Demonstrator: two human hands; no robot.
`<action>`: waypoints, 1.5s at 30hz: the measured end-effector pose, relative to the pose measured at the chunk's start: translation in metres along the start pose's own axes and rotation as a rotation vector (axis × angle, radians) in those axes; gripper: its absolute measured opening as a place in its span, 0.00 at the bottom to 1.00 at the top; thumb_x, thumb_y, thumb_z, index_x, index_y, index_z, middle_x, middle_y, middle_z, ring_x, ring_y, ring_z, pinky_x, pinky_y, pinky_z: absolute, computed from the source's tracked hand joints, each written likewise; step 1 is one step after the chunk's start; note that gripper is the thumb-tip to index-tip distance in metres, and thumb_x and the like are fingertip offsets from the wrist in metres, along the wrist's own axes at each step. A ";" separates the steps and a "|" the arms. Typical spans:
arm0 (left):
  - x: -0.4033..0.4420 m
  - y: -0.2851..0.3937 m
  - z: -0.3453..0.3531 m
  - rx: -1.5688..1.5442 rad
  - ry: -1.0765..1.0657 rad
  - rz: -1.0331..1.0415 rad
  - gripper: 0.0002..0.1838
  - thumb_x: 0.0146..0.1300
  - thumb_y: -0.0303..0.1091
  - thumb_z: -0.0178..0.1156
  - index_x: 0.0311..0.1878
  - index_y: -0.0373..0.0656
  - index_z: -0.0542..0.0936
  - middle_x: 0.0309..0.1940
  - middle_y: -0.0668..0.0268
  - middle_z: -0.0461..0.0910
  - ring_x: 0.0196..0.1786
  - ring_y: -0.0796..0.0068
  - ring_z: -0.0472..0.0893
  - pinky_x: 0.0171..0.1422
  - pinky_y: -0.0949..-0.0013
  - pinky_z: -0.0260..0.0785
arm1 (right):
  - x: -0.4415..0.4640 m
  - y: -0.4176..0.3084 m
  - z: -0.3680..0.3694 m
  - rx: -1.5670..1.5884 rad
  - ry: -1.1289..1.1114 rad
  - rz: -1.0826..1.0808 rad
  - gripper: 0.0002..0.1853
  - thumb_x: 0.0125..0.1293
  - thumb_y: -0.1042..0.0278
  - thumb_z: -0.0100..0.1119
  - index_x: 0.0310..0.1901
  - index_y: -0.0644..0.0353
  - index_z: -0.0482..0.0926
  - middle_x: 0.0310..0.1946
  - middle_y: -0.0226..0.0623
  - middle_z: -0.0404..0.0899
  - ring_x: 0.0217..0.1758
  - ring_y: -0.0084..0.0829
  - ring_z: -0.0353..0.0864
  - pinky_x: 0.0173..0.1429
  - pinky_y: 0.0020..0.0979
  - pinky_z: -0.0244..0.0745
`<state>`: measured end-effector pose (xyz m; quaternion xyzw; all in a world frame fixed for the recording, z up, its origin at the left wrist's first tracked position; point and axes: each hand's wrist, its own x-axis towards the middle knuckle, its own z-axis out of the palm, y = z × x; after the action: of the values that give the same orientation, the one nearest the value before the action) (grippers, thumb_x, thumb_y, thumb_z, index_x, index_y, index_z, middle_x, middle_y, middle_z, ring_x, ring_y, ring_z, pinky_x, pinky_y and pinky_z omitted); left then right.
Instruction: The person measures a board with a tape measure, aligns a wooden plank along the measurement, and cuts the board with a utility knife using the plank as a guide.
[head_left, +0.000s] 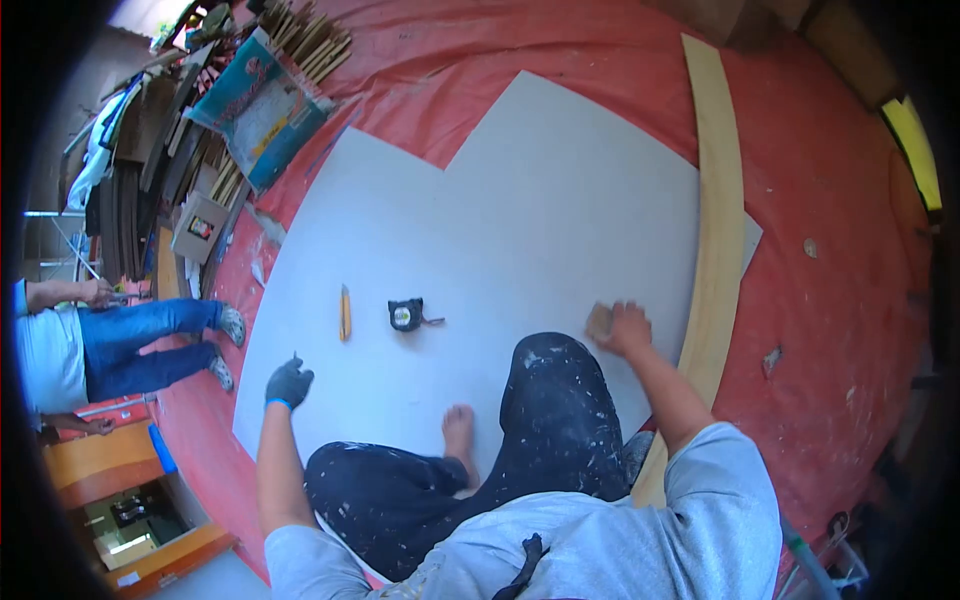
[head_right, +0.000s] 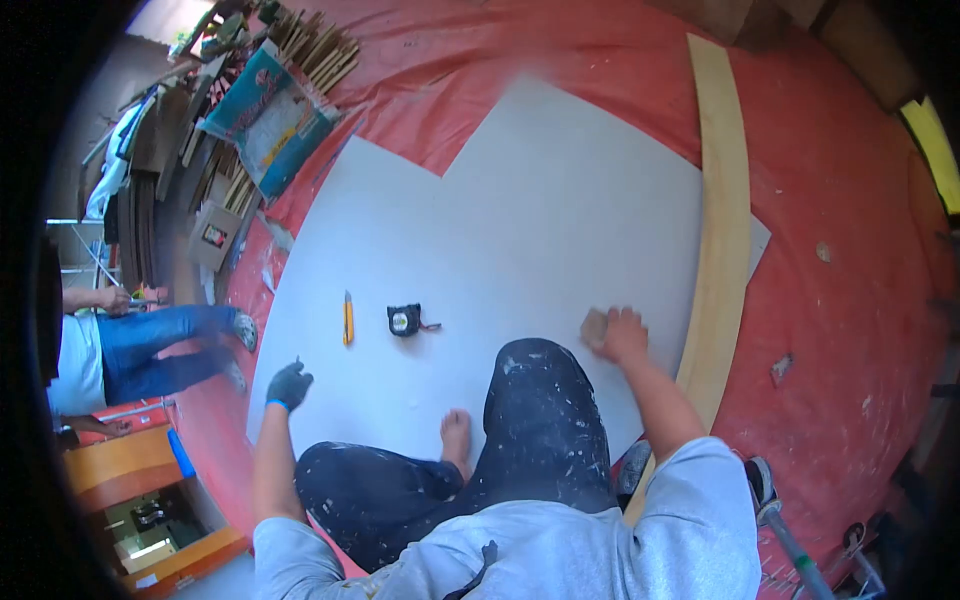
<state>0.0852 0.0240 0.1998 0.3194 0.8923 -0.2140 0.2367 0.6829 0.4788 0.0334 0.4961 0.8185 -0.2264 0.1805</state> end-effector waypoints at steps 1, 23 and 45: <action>-0.015 0.036 -0.015 -0.080 -0.019 -0.094 0.33 0.69 0.51 0.62 0.70 0.38 0.79 0.65 0.47 0.82 0.67 0.49 0.82 0.77 0.54 0.70 | -0.019 -0.004 0.009 0.027 -0.034 0.032 0.45 0.49 0.38 0.80 0.62 0.58 0.74 0.61 0.50 0.75 0.64 0.55 0.77 0.63 0.57 0.80; 0.097 0.150 0.108 -0.780 0.587 -0.347 0.13 0.71 0.32 0.53 0.51 0.38 0.83 0.48 0.43 0.85 0.53 0.40 0.85 0.59 0.48 0.78 | -0.098 -0.007 -0.213 0.573 0.236 0.354 0.52 0.53 0.37 0.79 0.67 0.75 0.72 0.61 0.63 0.82 0.64 0.52 0.85 0.68 0.43 0.79; 0.225 0.101 0.058 -1.602 0.407 -0.465 0.30 0.71 0.51 0.64 0.68 0.44 0.69 0.51 0.57 0.72 0.47 0.57 0.76 0.52 0.58 0.68 | -0.036 -0.133 -0.081 0.265 0.135 0.409 0.48 0.55 0.46 0.81 0.65 0.78 0.70 0.61 0.67 0.80 0.67 0.59 0.81 0.69 0.46 0.78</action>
<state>0.0158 0.1695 0.0050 -0.1029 0.8421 0.4992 0.1761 0.5743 0.4428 0.1450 0.6846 0.6746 -0.2569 0.1009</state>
